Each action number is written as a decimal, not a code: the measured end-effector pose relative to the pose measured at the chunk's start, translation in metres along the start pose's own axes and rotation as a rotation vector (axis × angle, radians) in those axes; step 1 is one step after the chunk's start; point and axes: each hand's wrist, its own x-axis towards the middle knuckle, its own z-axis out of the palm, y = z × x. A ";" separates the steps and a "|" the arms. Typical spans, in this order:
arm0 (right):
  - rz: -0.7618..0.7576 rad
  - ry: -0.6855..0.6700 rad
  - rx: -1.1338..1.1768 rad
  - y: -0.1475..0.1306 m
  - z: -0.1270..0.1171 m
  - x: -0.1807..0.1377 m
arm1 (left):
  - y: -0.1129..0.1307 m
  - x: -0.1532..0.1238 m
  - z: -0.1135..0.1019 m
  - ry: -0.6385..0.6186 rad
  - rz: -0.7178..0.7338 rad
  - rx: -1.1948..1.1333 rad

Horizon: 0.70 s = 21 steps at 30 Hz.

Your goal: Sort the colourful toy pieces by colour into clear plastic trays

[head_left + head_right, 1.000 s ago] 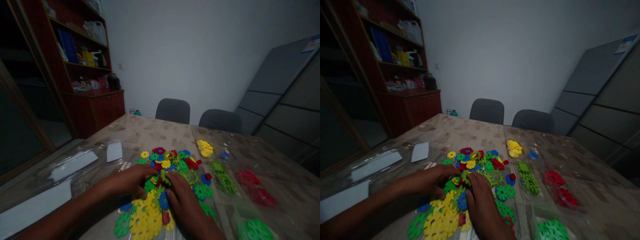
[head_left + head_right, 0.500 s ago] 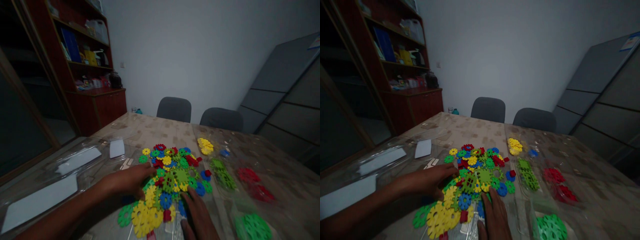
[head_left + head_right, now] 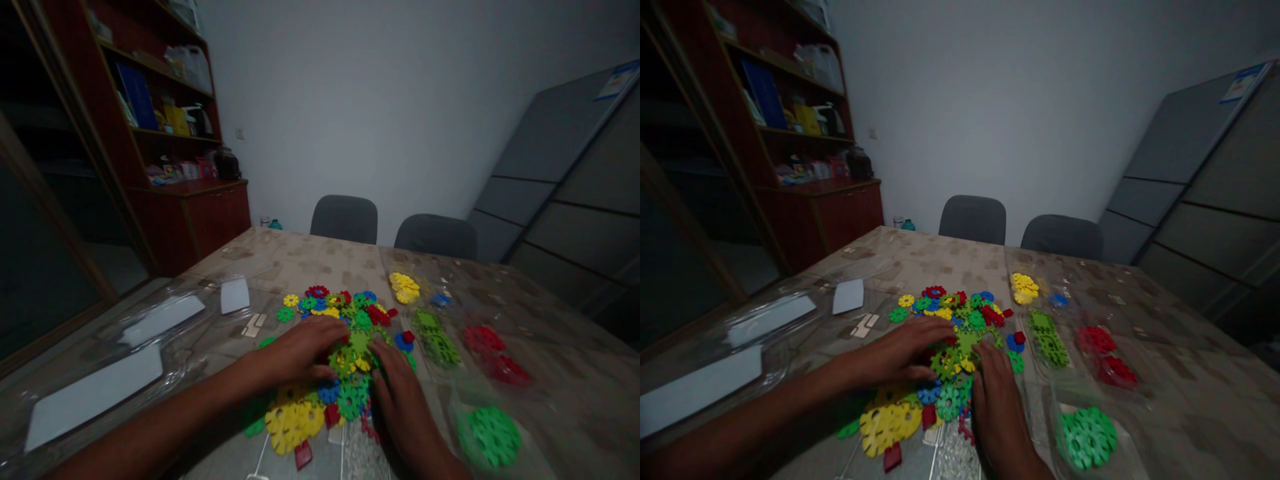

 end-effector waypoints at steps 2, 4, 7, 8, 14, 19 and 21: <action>0.006 -0.045 -0.070 -0.002 0.006 0.010 | 0.000 0.003 0.002 -0.011 0.005 0.033; 0.038 -0.090 -0.139 -0.004 0.011 0.019 | -0.003 0.001 0.001 -0.012 -0.009 0.052; 0.066 -0.115 -0.194 -0.008 0.012 0.028 | -0.010 -0.005 -0.003 0.028 -0.037 0.054; 0.065 -0.118 -0.195 -0.009 0.012 0.030 | -0.013 -0.007 -0.005 0.049 -0.046 0.053; 0.059 -0.154 -0.135 -0.010 0.006 0.034 | -0.018 -0.023 -0.006 0.125 -0.054 0.014; 0.082 -0.151 -0.101 -0.013 0.004 0.035 | -0.014 -0.043 0.006 0.075 -0.099 -0.032; 0.088 -0.153 -0.088 -0.013 0.003 0.035 | -0.016 -0.048 0.009 0.056 -0.121 -0.025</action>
